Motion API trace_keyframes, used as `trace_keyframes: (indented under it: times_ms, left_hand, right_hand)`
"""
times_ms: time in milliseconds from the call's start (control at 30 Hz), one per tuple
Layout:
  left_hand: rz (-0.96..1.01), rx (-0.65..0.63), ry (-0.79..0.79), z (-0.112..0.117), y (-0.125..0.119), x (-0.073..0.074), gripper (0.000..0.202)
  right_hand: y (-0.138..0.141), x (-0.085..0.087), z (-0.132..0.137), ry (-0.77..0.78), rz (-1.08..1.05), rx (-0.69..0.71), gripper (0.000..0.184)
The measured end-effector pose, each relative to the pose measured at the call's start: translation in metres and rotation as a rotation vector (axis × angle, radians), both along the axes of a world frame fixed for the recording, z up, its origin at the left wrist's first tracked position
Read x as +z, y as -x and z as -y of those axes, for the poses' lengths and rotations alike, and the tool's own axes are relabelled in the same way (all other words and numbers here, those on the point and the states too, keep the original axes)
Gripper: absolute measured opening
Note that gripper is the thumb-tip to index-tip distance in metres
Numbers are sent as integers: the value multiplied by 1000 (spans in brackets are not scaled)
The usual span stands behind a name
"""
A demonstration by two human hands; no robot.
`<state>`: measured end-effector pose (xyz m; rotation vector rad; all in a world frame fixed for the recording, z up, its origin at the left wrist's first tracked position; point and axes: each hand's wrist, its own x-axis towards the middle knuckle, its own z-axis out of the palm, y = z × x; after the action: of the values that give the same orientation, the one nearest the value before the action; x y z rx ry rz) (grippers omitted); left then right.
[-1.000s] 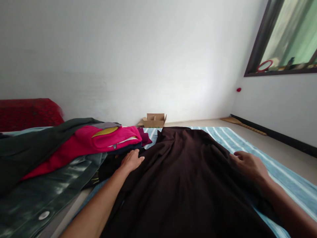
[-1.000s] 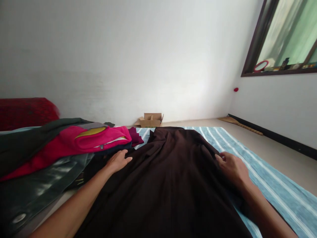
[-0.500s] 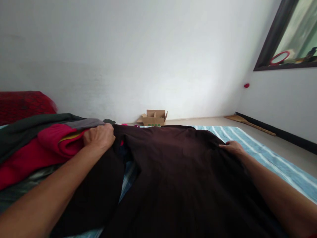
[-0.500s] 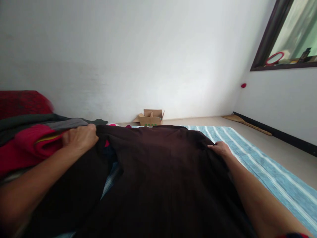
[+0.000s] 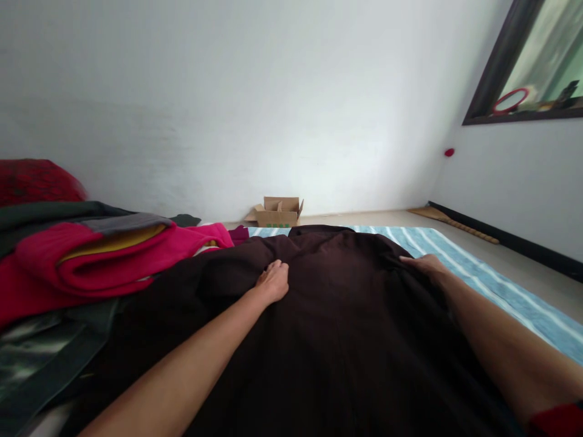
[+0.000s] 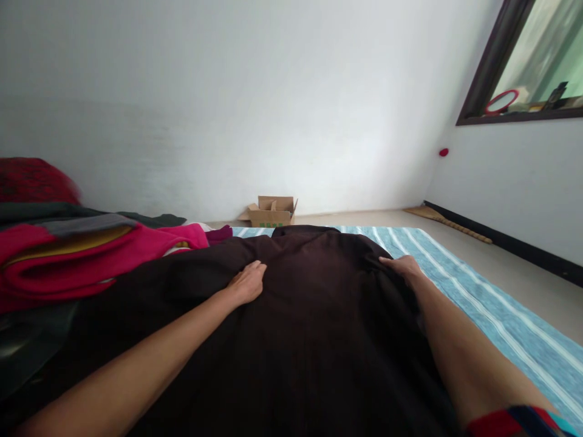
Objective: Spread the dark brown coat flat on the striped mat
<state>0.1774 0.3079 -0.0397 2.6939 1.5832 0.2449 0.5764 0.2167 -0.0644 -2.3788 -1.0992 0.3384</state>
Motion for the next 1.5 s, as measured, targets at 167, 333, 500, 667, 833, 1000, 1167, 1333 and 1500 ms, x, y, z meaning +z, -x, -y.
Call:
trace_keyframes:
  times_ms: [167, 333, 500, 667, 833, 1000, 1167, 1333, 1500]
  left_hand:
    - [-33, 59, -8, -36, 31, -18, 44]
    - [-107, 12, -37, -41, 39, -28, 47]
    - [-118, 12, -69, -34, 21, -26, 43]
    - [-72, -105, 14, -22, 4, -30, 57]
    - [-89, -18, 120, -21, -2, -38, 63]
    - [-78, -27, 180, -2, -5, -28, 66]
    - [-62, -121, 229, 37, -5, -27, 66]
    - [-27, -116, 247, 68, -1, -17, 58]
    - [66, -223, 138, 148, 28, 10, 42]
  right_hand:
    - [3, 42, -4, 89, 371, 49, 30]
    - [8, 38, -5, 261, 622, 109, 33]
    - [22, 16, -6, 286, 611, 131, 31]
    - [6, 41, -12, 193, 733, 41, 31]
    - [8, 26, -8, 245, 684, 67, 27]
    - [58, 25, 26, 58, 770, 226, 29]
    - [107, 21, 87, -54, 609, 613, 27]
    - [120, 2, 131, 113, 495, 615, 26]
    - [135, 30, 199, 31, 375, 516, 29]
